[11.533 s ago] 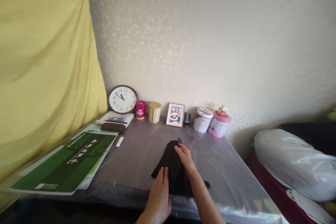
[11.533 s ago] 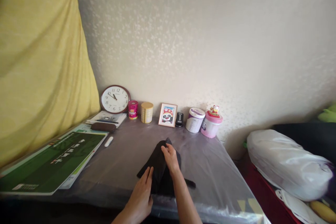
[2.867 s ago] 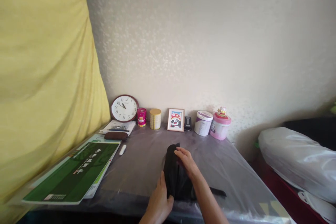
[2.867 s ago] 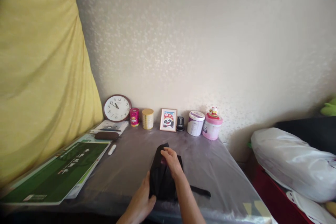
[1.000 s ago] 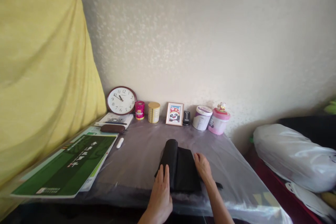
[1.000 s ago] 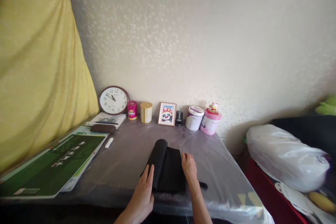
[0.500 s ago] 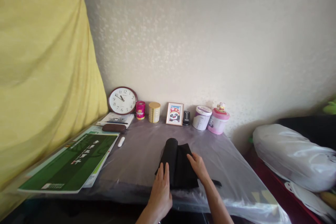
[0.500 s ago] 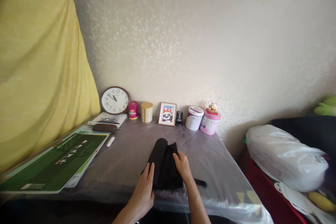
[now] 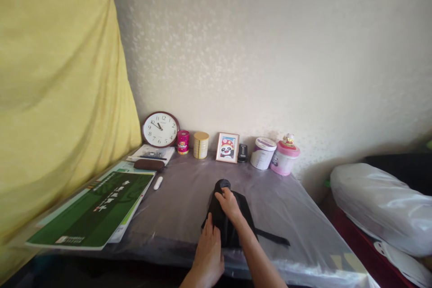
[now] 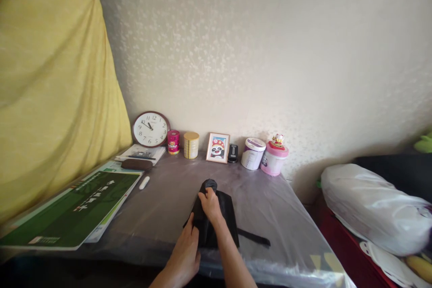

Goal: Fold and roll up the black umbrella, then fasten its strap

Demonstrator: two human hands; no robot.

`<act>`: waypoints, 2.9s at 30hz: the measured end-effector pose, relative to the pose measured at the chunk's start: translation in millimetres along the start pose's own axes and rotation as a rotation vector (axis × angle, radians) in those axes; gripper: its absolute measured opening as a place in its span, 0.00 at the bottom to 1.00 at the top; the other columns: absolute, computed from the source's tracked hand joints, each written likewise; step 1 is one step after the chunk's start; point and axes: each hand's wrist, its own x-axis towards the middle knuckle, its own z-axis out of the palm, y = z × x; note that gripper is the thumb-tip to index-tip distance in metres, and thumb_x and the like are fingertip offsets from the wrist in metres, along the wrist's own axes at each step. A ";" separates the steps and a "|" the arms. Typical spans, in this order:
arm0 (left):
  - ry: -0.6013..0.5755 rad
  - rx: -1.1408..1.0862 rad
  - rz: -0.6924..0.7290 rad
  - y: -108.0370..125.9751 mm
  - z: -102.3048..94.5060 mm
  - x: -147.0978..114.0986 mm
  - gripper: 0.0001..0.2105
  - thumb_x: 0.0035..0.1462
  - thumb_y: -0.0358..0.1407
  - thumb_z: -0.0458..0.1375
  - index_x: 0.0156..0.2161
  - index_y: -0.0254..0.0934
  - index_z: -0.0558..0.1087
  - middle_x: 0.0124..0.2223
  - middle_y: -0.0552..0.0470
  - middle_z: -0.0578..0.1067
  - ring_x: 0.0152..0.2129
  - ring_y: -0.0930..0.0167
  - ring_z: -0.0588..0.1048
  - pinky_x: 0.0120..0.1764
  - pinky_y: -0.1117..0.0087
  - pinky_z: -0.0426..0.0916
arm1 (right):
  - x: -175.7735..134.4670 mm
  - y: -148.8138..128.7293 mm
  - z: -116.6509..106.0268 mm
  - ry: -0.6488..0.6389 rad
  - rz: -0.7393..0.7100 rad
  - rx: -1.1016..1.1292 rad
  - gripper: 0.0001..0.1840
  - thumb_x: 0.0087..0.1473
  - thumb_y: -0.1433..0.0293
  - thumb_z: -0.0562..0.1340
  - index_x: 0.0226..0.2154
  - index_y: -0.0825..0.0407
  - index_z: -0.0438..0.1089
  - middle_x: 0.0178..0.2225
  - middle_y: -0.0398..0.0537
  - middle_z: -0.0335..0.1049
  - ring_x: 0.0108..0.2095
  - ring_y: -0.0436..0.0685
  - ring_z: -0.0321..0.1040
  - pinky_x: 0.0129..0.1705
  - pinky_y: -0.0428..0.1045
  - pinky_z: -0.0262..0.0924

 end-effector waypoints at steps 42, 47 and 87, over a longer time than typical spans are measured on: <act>0.037 0.046 0.033 -12.1 11.4 6.2 0.41 0.39 0.22 0.46 0.63 0.32 0.40 0.66 0.52 0.41 0.62 0.65 0.43 0.61 0.62 0.45 | 5.8 16.5 -2.2 -0.160 -0.442 -0.220 0.16 0.58 0.67 0.51 0.32 0.44 0.74 0.44 0.42 0.72 0.56 0.55 0.55 0.59 0.60 0.36; -0.009 0.007 0.025 -8.6 5.6 5.6 0.40 0.41 0.20 0.45 0.62 0.30 0.39 0.66 0.51 0.37 0.62 0.68 0.40 0.61 0.67 0.44 | 34.9 19.9 5.4 -0.098 -0.355 -0.272 0.16 0.58 0.68 0.50 0.34 0.46 0.74 0.47 0.43 0.70 0.57 0.56 0.54 0.58 0.57 0.39; 0.097 0.009 0.031 -12.4 13.3 -0.1 0.37 0.49 0.23 0.45 0.63 0.35 0.33 0.64 0.37 0.49 0.60 0.64 0.52 0.57 0.64 0.53 | -25.9 83.7 -65.5 0.073 0.313 -0.018 0.16 0.48 0.65 0.54 0.34 0.55 0.73 0.33 0.52 0.74 0.29 0.58 0.70 0.21 0.47 0.61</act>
